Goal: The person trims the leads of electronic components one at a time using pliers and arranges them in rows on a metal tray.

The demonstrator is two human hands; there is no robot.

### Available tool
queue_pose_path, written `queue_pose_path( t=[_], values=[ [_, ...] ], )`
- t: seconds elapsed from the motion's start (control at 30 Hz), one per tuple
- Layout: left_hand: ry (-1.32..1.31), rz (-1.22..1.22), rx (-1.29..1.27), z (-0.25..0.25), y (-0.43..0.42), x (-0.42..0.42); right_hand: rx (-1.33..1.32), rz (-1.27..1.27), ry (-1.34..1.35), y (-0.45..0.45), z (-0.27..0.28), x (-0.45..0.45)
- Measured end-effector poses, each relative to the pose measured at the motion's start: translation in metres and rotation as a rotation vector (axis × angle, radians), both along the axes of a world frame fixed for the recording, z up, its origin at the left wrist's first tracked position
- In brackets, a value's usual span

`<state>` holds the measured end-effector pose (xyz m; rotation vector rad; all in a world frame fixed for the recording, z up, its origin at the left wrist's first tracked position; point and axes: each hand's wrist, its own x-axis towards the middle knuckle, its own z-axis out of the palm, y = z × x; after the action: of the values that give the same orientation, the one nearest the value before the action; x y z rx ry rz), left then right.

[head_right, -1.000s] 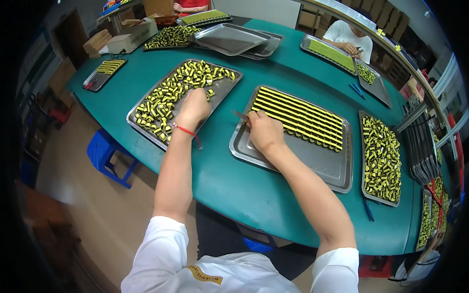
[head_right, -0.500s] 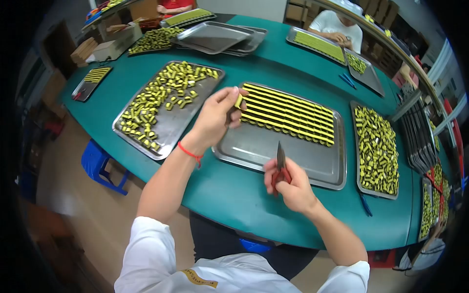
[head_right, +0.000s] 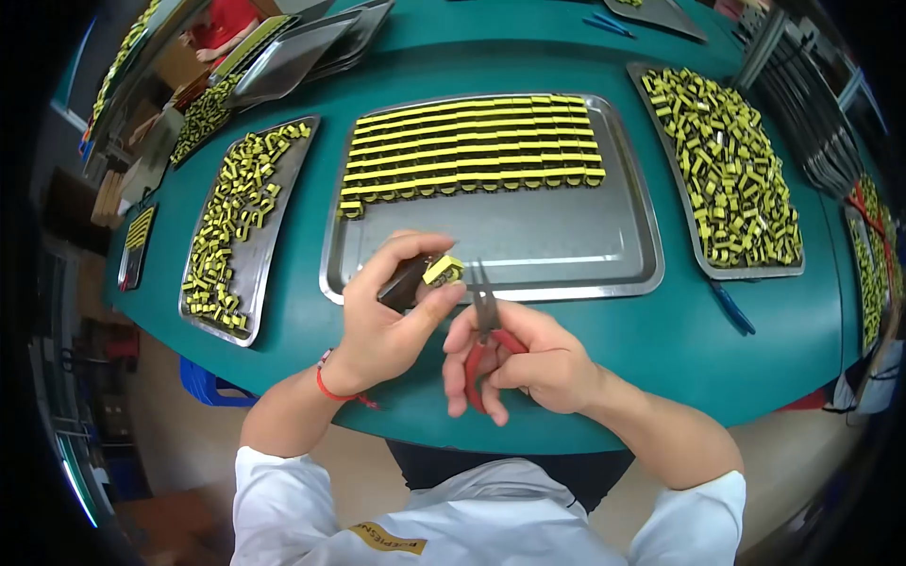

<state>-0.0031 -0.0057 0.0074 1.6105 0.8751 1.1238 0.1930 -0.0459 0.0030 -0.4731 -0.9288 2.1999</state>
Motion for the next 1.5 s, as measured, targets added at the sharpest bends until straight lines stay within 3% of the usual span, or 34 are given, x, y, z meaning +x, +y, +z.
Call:
queue_pose_path(
  t=[0.07,0.27,0.33,0.4,0.47,0.73,0.93,1.2,1.47,1.5],
  values=[
    [0.116,0.031,0.192,-0.004,0.002,-0.003,-0.021,0.055,0.012,0.001,-0.001,0.001],
    [0.022,0.021,0.162,0.0,0.001,-0.001,-0.087,0.168,0.049,-0.002,-0.002,-0.003],
    [-0.136,-0.033,-0.189,0.01,0.0,-0.002,-0.098,0.159,0.098,0.0,-0.003,0.001],
    [-0.232,-0.067,-0.265,0.003,0.003,-0.004,-0.105,0.151,0.148,0.002,-0.005,0.002],
    [-0.503,-0.24,-0.477,0.005,0.005,-0.008,-0.127,0.117,0.254,0.002,-0.01,0.002],
    [-0.734,-0.423,-0.691,0.007,0.006,-0.007,-0.158,0.175,0.256,-0.001,-0.006,0.001],
    [-0.771,-0.524,-0.673,-0.002,0.005,-0.005,-0.205,0.237,0.294,-0.002,-0.004,0.0],
    [-0.675,-0.472,-0.69,0.0,0.005,-0.005,-0.204,0.301,0.301,-0.004,-0.007,-0.001],
    [-0.576,-0.517,-0.617,-0.004,0.004,-0.002,-0.215,0.207,0.228,-0.005,-0.01,-0.004],
    [-0.424,-0.364,-0.536,0.003,0.002,0.0,-0.216,0.206,0.23,-0.006,-0.009,-0.004]
  ],
)
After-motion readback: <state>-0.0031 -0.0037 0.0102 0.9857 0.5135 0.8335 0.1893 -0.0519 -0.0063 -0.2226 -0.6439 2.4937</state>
